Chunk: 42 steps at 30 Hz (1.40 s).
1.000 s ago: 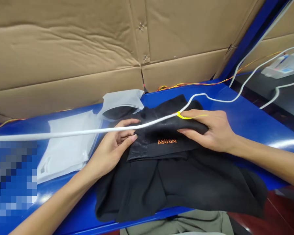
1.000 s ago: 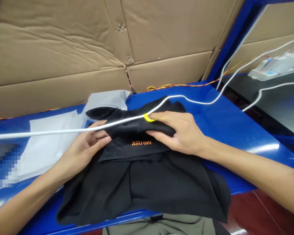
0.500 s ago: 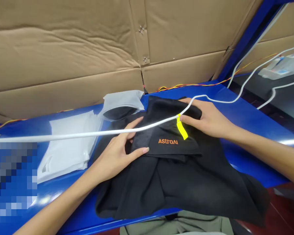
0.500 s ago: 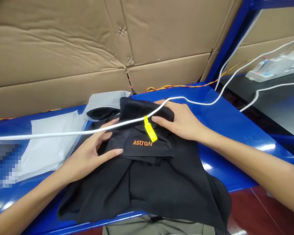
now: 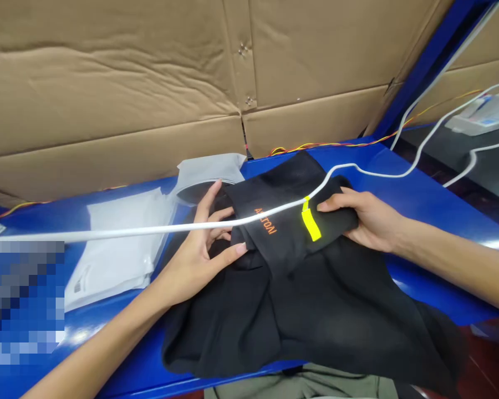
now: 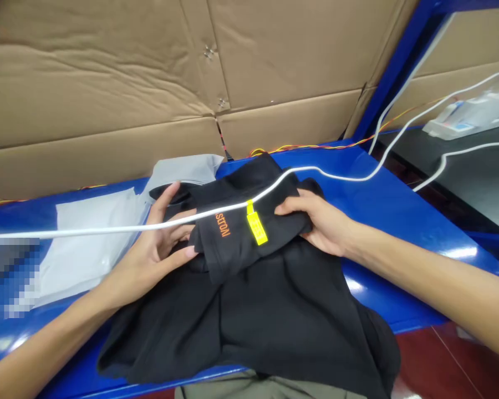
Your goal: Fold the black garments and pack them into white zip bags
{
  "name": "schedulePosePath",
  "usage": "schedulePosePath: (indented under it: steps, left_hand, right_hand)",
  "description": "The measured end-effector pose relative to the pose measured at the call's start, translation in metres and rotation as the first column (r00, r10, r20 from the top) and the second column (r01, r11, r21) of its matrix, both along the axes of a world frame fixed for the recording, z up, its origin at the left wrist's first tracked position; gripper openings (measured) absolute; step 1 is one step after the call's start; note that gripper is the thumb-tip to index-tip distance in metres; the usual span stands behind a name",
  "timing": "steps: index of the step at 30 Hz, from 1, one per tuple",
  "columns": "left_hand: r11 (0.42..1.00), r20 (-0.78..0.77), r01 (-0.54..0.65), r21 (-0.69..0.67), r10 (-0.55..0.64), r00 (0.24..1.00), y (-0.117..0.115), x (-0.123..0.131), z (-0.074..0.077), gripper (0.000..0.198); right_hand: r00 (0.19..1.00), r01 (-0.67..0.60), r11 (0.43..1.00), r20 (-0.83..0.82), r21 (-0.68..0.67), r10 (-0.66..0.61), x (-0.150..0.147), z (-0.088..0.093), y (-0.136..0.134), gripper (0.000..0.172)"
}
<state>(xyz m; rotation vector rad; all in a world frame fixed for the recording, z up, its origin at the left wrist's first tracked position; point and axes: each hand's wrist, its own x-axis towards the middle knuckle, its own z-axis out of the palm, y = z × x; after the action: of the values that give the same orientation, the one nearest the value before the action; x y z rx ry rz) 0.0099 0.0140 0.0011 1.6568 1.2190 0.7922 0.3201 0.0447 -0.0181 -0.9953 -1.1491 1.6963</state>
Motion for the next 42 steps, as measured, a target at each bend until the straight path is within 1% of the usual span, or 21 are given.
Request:
schedulePosePath:
  steps: [2, 3, 6, 8, 10, 14, 16, 19, 23, 25, 27, 28, 29, 30, 32, 34, 35, 36, 38, 40, 42]
  left_hand:
    - [1.000, 0.024, -0.027, 0.015, 0.026, 0.999, 0.001, 0.000, -0.001, 0.111]
    - [0.999, 0.039, -0.037, 0.012, 0.037, 0.999, 0.002, 0.001, -0.001, 0.107]
    - [0.998, 0.081, -0.055, -0.032, 0.057, 0.995, 0.004, 0.001, -0.001, 0.099]
    - [0.995, 0.098, -0.067, -0.069, 0.074, 0.992, 0.004, 0.001, 0.000, 0.097]
    - [0.991, 0.122, -0.081, -0.104, 0.093, 0.988, 0.004, 0.002, 0.002, 0.095]
    - [0.976, 0.180, -0.127, -0.175, 0.158, 0.971, -0.001, 0.006, 0.003, 0.092]
    - [0.972, 0.194, -0.160, -0.170, 0.192, 0.962, -0.003, 0.007, 0.004, 0.088]
    - [0.967, 0.206, -0.229, -0.113, 0.249, 0.946, -0.004, 0.006, 0.006, 0.078]
    - [0.945, 0.171, -0.325, 0.045, 0.313, 0.934, 0.003, -0.004, 0.009, 0.061]
    - [0.933, 0.123, -0.333, 0.139, 0.318, 0.940, 0.009, -0.010, 0.009, 0.051]
    - [0.937, 0.031, -0.294, 0.187, 0.294, 0.955, 0.015, -0.014, 0.009, 0.043]
    - [0.945, -0.030, -0.259, 0.201, 0.270, 0.962, 0.017, -0.016, 0.008, 0.040]
    - [0.954, -0.087, -0.221, 0.205, 0.242, 0.966, 0.018, -0.016, 0.007, 0.040]
    - [0.960, -0.139, -0.183, 0.210, 0.215, 0.967, 0.019, -0.016, 0.007, 0.041]
    - [0.964, -0.248, -0.105, 0.244, 0.167, 0.954, 0.017, -0.015, 0.005, 0.046]
    - [0.959, -0.353, -0.044, 0.281, 0.146, 0.924, 0.015, -0.012, 0.005, 0.050]
    - [0.957, -0.399, -0.023, 0.290, 0.143, 0.906, 0.013, -0.011, 0.004, 0.053]
    - [0.955, -0.433, -0.013, 0.296, 0.146, 0.890, 0.012, -0.010, 0.004, 0.054]
    - [0.951, -0.472, 0.004, 0.310, 0.150, 0.869, 0.010, -0.009, 0.005, 0.054]
    - [0.938, -0.524, 0.081, 0.338, 0.116, 0.844, 0.009, -0.009, 0.005, 0.050]
    - [0.916, -0.581, 0.179, 0.359, 0.069, 0.811, 0.008, -0.009, 0.005, 0.047]
  right_hand:
    - [0.998, -0.039, 0.999, 0.049, -0.013, 0.040, -0.002, 0.002, -0.006, 0.010]
    - [0.996, -0.029, 1.000, 0.083, 0.004, 0.029, -0.003, 0.002, -0.007, 0.012]
    - [0.970, 0.039, 0.985, 0.229, 0.166, -0.077, -0.003, -0.002, -0.005, 0.025]
    - [0.935, 0.032, 0.953, 0.328, 0.301, -0.135, -0.001, -0.007, 0.003, 0.029]
    - [0.913, -0.013, 0.920, 0.380, 0.393, -0.150, 0.003, -0.013, 0.014, 0.031]
    - [0.881, -0.082, 0.866, 0.441, 0.494, -0.169, 0.010, -0.018, 0.030, 0.036]
    - [0.858, -0.090, 0.841, 0.470, 0.533, -0.206, 0.011, -0.019, 0.031, 0.039]
    - [0.871, -0.050, 0.849, 0.439, 0.525, -0.220, 0.008, -0.019, 0.026, 0.045]
    - [0.943, 0.040, 0.925, 0.292, 0.377, -0.160, 0.004, -0.017, 0.019, 0.058]
    - [0.941, 0.051, 0.937, 0.297, 0.345, -0.160, 0.004, -0.017, 0.018, 0.066]
    - [0.912, 0.034, 0.919, 0.363, 0.394, -0.190, 0.004, -0.017, 0.017, 0.060]
    - [0.883, 0.019, 0.889, 0.409, 0.457, -0.229, 0.004, -0.018, 0.016, 0.053]
    - [0.843, -0.007, 0.839, 0.455, 0.544, -0.288, 0.003, -0.018, 0.014, 0.045]
    - [0.791, -0.048, 0.768, 0.494, 0.639, -0.361, 0.003, -0.018, 0.012, 0.037]
    - [0.683, -0.176, 0.573, 0.518, 0.801, -0.514, 0.001, -0.018, 0.006, 0.031]
    - [0.619, -0.320, 0.389, 0.501, 0.864, -0.605, -0.001, -0.016, 0.001, 0.034]
    - [0.603, -0.379, 0.325, 0.498, 0.867, -0.623, -0.002, -0.015, -0.002, 0.036]
    - [0.593, -0.427, 0.280, 0.500, 0.860, -0.631, -0.002, -0.015, -0.004, 0.038]
    - [0.597, -0.500, 0.216, 0.515, 0.839, -0.615, -0.004, -0.013, -0.007, 0.043]
    - [0.634, -0.575, 0.161, 0.562, 0.802, -0.531, -0.006, -0.013, -0.009, 0.058]
    - [0.640, -0.660, 0.117, 0.638, 0.742, -0.428, -0.009, -0.013, -0.010, 0.071]
